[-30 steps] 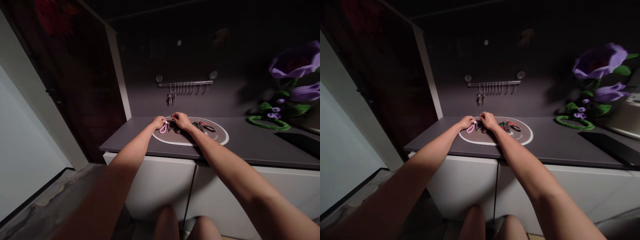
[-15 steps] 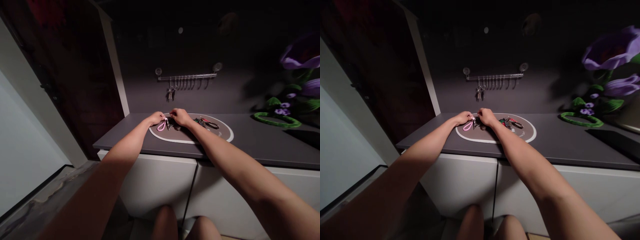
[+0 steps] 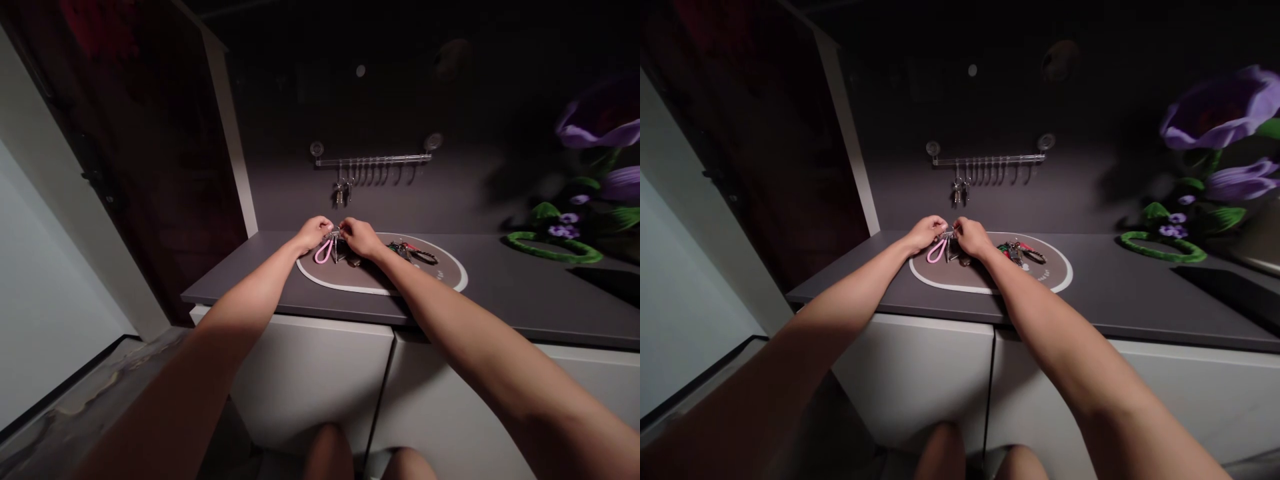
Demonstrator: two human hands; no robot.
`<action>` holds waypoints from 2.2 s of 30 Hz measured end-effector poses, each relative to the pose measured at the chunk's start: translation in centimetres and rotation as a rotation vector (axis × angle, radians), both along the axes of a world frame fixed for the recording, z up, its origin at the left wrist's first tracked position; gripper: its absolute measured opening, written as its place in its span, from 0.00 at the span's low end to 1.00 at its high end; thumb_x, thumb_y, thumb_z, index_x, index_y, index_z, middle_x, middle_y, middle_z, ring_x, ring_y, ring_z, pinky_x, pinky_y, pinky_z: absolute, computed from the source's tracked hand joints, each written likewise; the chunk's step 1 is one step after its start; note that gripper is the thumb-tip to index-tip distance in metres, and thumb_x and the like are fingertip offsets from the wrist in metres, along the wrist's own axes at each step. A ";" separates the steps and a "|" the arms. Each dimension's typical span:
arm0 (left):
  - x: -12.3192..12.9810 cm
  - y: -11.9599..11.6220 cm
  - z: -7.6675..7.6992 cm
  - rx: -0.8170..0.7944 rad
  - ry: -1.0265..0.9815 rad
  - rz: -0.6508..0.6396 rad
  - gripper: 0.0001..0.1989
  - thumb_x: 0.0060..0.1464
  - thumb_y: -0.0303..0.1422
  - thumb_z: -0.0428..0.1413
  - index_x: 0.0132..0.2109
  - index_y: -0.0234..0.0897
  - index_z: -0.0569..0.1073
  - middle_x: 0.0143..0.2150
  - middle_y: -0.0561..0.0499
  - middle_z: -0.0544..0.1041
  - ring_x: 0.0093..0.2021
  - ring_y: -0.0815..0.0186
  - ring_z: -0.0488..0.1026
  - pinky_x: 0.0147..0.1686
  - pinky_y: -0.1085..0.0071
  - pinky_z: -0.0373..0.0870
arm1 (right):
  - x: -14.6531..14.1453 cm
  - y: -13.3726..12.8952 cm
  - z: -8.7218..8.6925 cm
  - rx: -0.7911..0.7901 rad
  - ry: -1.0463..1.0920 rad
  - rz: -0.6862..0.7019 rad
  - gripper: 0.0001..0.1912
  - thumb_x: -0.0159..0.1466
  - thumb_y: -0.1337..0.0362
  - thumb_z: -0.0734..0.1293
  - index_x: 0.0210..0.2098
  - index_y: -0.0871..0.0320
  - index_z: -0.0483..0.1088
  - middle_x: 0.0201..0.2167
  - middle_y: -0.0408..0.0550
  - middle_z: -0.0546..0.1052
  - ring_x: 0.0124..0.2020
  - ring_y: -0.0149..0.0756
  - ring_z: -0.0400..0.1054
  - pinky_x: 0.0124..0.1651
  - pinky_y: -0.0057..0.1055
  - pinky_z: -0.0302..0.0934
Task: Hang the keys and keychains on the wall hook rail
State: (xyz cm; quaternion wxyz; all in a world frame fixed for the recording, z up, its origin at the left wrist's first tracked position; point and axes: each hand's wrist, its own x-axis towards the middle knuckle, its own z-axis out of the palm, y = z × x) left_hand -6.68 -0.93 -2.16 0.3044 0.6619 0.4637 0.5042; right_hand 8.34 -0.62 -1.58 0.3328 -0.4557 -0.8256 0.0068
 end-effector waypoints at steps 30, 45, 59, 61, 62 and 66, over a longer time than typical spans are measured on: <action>-0.2 0.3 0.8 0.155 -0.266 -0.082 0.12 0.49 0.37 0.56 0.36 0.32 0.69 0.32 0.51 0.73 0.29 0.74 0.67 0.28 0.78 0.62 | 0.0 0.9 0.0 -0.014 0.570 0.250 0.10 0.55 0.58 0.64 0.30 0.59 0.69 0.32 0.46 0.72 0.34 0.31 0.65 0.42 0.29 0.59; 1.0 0.1 0.2 0.149 -0.183 0.037 0.12 0.50 0.40 0.52 0.33 0.33 0.69 0.25 0.54 0.69 0.24 0.73 0.64 0.26 0.76 0.60 | 0.6 0.5 1.0 -0.141 0.917 0.297 0.14 0.55 0.52 0.62 0.30 0.57 0.61 0.30 0.45 0.71 0.34 0.30 0.65 0.41 0.30 0.61; 1.4 0.5 -1.5 0.374 0.368 0.149 0.10 0.54 0.32 0.46 0.29 0.36 0.69 0.28 0.52 0.71 0.31 0.68 0.65 0.33 0.73 0.58 | 1.0 3.5 6.4 -0.283 1.229 0.196 0.03 0.58 0.65 0.58 0.29 0.56 0.56 0.21 0.36 0.62 0.21 0.24 0.61 0.30 0.27 0.63; 1.4 0.7 -1.7 0.381 0.384 0.141 0.10 0.54 0.33 0.46 0.29 0.36 0.69 0.28 0.52 0.71 0.31 0.68 0.65 0.33 0.73 0.58 | 0.7 4.0 7.0 -0.286 1.229 0.173 0.03 0.59 0.67 0.57 0.28 0.57 0.56 0.19 0.36 0.62 0.19 0.24 0.60 0.28 0.26 0.63; 1.4 0.7 -1.8 0.384 0.390 0.136 0.10 0.54 0.33 0.46 0.29 0.36 0.69 0.28 0.51 0.71 0.31 0.68 0.65 0.33 0.73 0.58 | 0.5 4.2 7.3 -0.288 1.230 0.161 0.04 0.59 0.67 0.56 0.27 0.57 0.56 0.19 0.36 0.62 0.18 0.24 0.60 0.27 0.25 0.62; 1.3 0.9 -2.0 0.394 0.409 0.134 0.11 0.55 0.33 0.46 0.30 0.36 0.69 0.28 0.51 0.71 0.31 0.68 0.65 0.33 0.73 0.58 | -0.1 5.1 7.7 -0.290 1.241 0.142 0.07 0.59 0.69 0.56 0.24 0.58 0.57 0.15 0.37 0.62 0.15 0.23 0.58 0.23 0.22 0.60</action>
